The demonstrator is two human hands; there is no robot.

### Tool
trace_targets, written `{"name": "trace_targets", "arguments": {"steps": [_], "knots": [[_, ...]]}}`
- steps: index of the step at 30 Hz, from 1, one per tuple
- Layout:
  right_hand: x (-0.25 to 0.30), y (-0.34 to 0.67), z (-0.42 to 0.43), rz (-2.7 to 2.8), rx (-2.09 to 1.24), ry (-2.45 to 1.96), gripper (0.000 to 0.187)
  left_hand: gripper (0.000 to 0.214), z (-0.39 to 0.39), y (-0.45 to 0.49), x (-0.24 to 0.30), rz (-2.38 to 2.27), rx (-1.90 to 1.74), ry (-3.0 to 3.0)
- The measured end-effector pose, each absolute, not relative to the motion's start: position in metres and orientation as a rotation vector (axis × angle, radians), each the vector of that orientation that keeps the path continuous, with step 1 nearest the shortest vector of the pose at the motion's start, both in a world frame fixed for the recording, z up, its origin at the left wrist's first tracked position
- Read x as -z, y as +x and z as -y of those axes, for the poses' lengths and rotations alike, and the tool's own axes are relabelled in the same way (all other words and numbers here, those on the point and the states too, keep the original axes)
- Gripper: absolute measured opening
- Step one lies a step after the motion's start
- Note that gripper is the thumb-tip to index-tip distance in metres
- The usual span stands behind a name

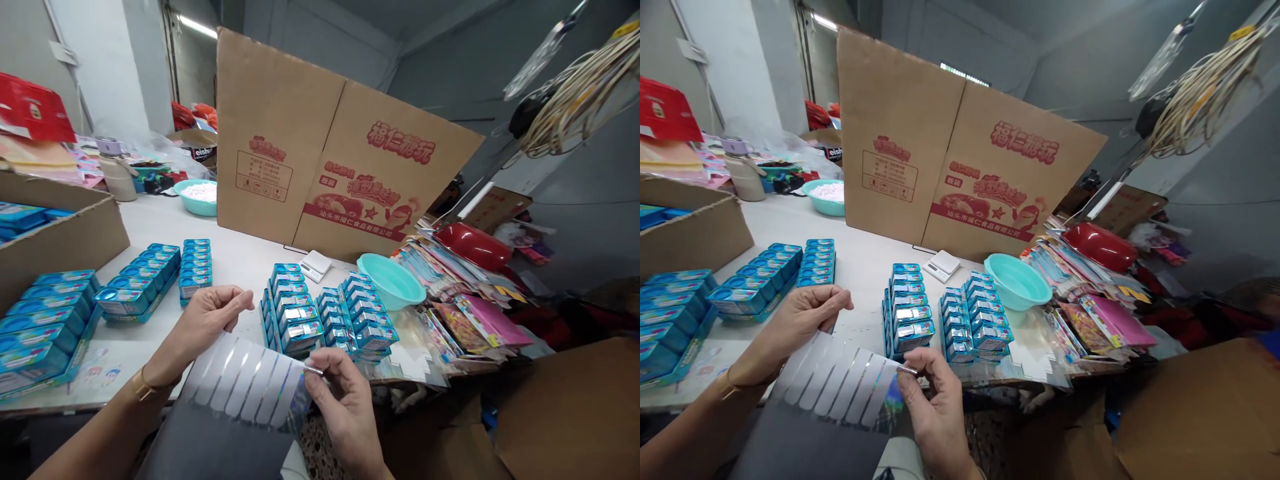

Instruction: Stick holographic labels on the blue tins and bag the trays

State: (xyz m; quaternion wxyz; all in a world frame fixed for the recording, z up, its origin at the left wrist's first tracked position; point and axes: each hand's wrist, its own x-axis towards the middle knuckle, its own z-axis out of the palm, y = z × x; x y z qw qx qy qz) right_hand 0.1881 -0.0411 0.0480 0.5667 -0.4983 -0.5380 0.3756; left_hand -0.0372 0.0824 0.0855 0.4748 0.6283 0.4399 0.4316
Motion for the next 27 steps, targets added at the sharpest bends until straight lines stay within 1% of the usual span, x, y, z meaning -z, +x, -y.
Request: {"name": "trace_targets", "arguments": {"steps": [2, 4, 5, 7, 10, 13, 16, 18, 20, 22, 23, 27], "knots": [[-0.048, 0.189, 0.042, 1.266, -0.903, -1.218, 0.01, 0.044, -0.082, -0.037, -0.086, -1.082, -1.059, 1.532], [-0.046, 0.19, 0.041, 1.383, -0.761, -1.178, 0.007, 0.044, -0.083, -0.036, -0.084, -1.093, -1.059, 1.531], [-0.044, 0.191, 0.041, 1.452, -0.645, -1.131, 0.009, 0.045, -0.085, -0.035, -0.083, -1.096, -1.057, 1.53], [-0.041, 0.194, 0.039, 1.563, -0.44, -1.025, 0.021, 0.048, -0.088, -0.034, -0.078, -1.088, -1.046, 1.528], [-0.038, 0.198, 0.036, 1.65, -0.321, -0.932, 0.033, 0.051, -0.091, -0.033, -0.071, -1.075, -1.01, 1.564], [-0.037, 0.199, 0.034, 1.673, -0.303, -0.941, 0.03, 0.044, -0.083, -0.032, -0.072, -1.166, -1.044, 1.805], [-0.039, 0.197, 0.032, 1.619, -0.246, -1.088, 0.022, 0.024, -0.059, -0.024, -0.08, -1.169, -1.172, 2.24], [-0.039, 0.193, 0.03, 1.592, -0.205, -1.151, 0.021, 0.027, -0.041, -0.014, -0.083, -0.996, -1.107, 2.434], [-0.04, 0.191, 0.028, 1.6, -0.225, -1.163, 0.018, 0.024, -0.028, -0.004, -0.082, -0.841, -0.972, 2.443], [-0.04, 0.19, 0.027, 1.617, -0.3, -1.177, 0.01, 0.015, -0.022, 0.003, -0.078, -0.798, -0.903, 2.339], [-0.039, 0.19, 0.026, 1.62, -0.345, -1.192, 0.009, 0.014, -0.021, 0.005, -0.075, -0.81, -0.893, 2.28], [-0.04, 0.192, 0.028, 1.59, -0.536, -1.254, 0.013, 0.014, -0.023, 0.004, -0.07, -0.922, -0.829, 2.158]]}}
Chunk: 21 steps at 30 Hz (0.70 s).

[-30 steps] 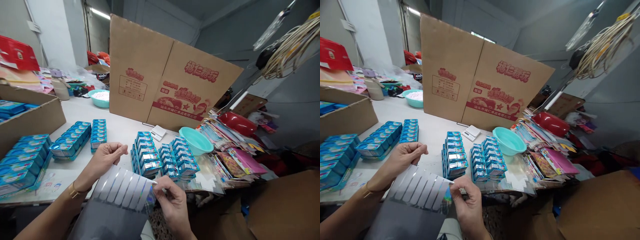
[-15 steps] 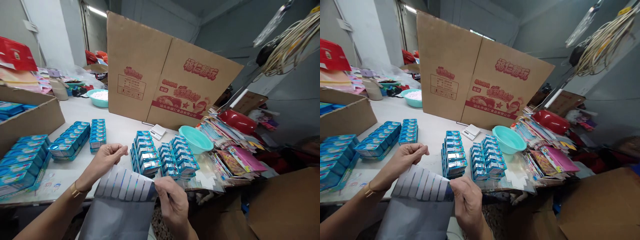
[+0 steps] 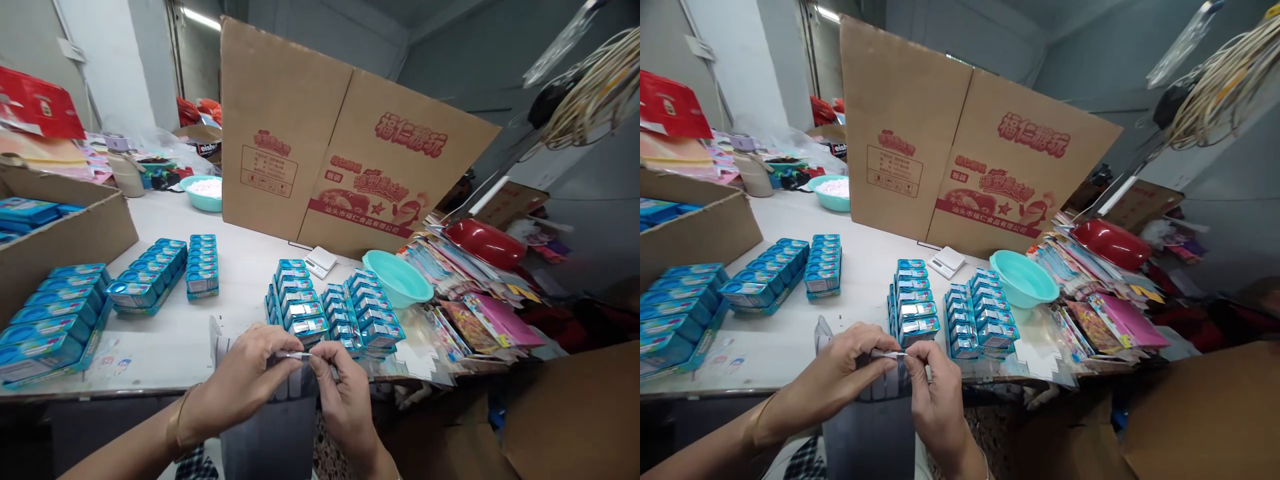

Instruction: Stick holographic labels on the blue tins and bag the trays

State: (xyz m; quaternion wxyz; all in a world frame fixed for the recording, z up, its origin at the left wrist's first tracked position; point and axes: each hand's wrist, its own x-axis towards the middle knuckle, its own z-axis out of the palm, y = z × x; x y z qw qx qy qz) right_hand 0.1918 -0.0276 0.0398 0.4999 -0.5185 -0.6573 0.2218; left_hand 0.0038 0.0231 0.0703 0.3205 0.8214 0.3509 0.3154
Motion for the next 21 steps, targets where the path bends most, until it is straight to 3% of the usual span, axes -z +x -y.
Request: {"name": "trace_targets", "arguments": {"steps": [7, 11, 16, 21], "knots": [[-0.055, 0.196, 0.025, 1.558, -0.94, -1.253, 0.012, 0.011, -0.025, 0.002, -0.075, -0.96, -0.75, 2.184], [-0.054, 0.199, 0.022, 1.607, -0.884, -1.118, 0.01, 0.009, -0.027, 0.002, -0.074, -0.945, -0.745, 2.13], [-0.051, 0.203, 0.022, 1.698, -0.867, -0.939, 0.02, 0.009, -0.032, -0.001, -0.076, -0.845, -0.729, 2.019], [-0.05, 0.203, 0.022, 1.58, -0.835, -1.072, 0.019, 0.016, -0.034, -0.002, -0.078, -0.759, -0.774, 2.0]]}}
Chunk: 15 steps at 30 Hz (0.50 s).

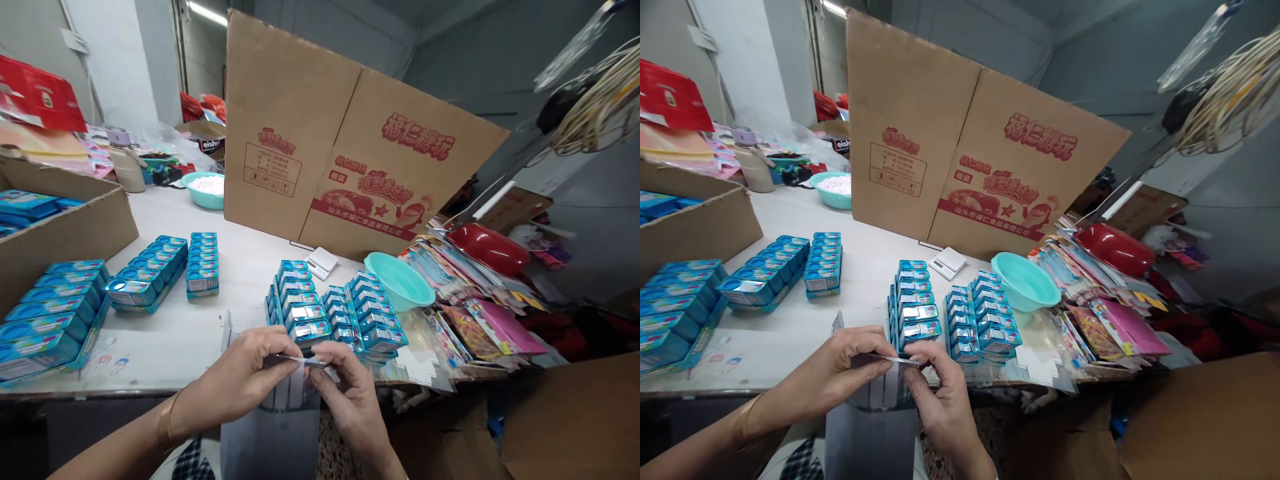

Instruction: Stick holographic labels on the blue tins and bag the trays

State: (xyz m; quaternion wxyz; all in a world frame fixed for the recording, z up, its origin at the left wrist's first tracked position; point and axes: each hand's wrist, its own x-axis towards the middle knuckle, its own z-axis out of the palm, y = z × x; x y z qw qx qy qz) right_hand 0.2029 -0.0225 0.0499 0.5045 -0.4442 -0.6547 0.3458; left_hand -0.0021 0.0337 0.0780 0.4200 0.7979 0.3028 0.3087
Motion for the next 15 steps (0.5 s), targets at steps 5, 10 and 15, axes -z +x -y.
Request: {"name": "trace_targets", "arguments": {"steps": [5, 10, 15], "knots": [[-0.044, 0.203, 0.02, 1.737, -0.642, -0.967, 0.029, 0.018, -0.033, 0.0, -0.08, -0.798, -0.816, 2.043], [-0.04, 0.207, 0.019, 1.895, -0.468, -0.842, 0.052, 0.019, -0.036, 0.0, -0.08, -0.795, -0.812, 2.019], [-0.045, 0.212, 0.019, 1.956, -0.535, -0.846, 0.054, 0.019, -0.036, -0.002, -0.081, -0.743, -0.782, 2.015]]}}
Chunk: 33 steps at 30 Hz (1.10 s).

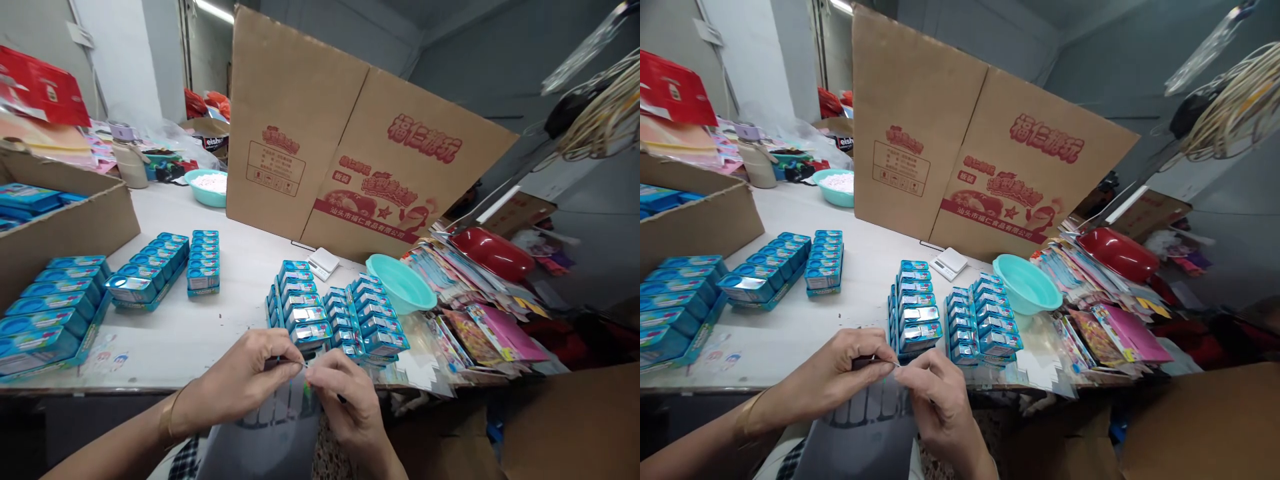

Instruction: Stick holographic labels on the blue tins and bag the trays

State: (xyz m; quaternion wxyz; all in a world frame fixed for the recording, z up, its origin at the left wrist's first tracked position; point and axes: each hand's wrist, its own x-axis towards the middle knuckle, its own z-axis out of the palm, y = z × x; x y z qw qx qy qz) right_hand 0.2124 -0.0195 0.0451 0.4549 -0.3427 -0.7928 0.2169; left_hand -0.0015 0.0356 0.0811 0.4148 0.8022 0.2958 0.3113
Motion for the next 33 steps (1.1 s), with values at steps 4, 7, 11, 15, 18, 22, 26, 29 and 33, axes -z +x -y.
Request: {"name": "trace_targets", "arguments": {"steps": [4, 7, 11, 15, 18, 22, 26, 29, 33], "knots": [[-0.054, 0.216, 0.019, 2.003, -0.576, -0.848, 0.048, 0.019, -0.035, -0.002, -0.083, -0.738, -0.758, 2.01], [-0.058, 0.216, 0.02, 2.02, -0.572, -0.852, 0.042, 0.019, -0.036, -0.003, -0.083, -0.751, -0.752, 2.018], [-0.057, 0.213, 0.022, 1.901, -0.457, -0.933, 0.04, 0.021, -0.036, -0.002, -0.084, -0.777, -0.756, 2.051], [-0.055, 0.211, 0.024, 1.944, -0.164, -1.036, 0.043, 0.02, -0.034, 0.0, -0.085, -0.766, -0.813, 2.102], [-0.051, 0.212, 0.024, 2.005, 0.011, -1.004, 0.05, 0.019, -0.032, 0.001, -0.085, -0.765, -0.832, 2.11], [-0.045, 0.211, 0.024, 2.013, 0.062, -0.945, 0.052, 0.021, -0.031, 0.001, -0.086, -0.792, -0.833, 2.092], [-0.052, 0.203, 0.022, 1.83, -0.346, -1.103, 0.02, 0.02, -0.031, 0.002, -0.084, -0.791, -0.848, 2.122], [-0.062, 0.198, 0.019, 1.695, -0.755, -1.237, 0.006, 0.018, -0.032, 0.003, -0.08, -0.782, -0.854, 2.172], [-0.068, 0.198, 0.016, 1.634, -1.022, -1.203, 0.015, 0.018, -0.032, 0.004, -0.078, -0.775, -0.835, 2.194]]}}
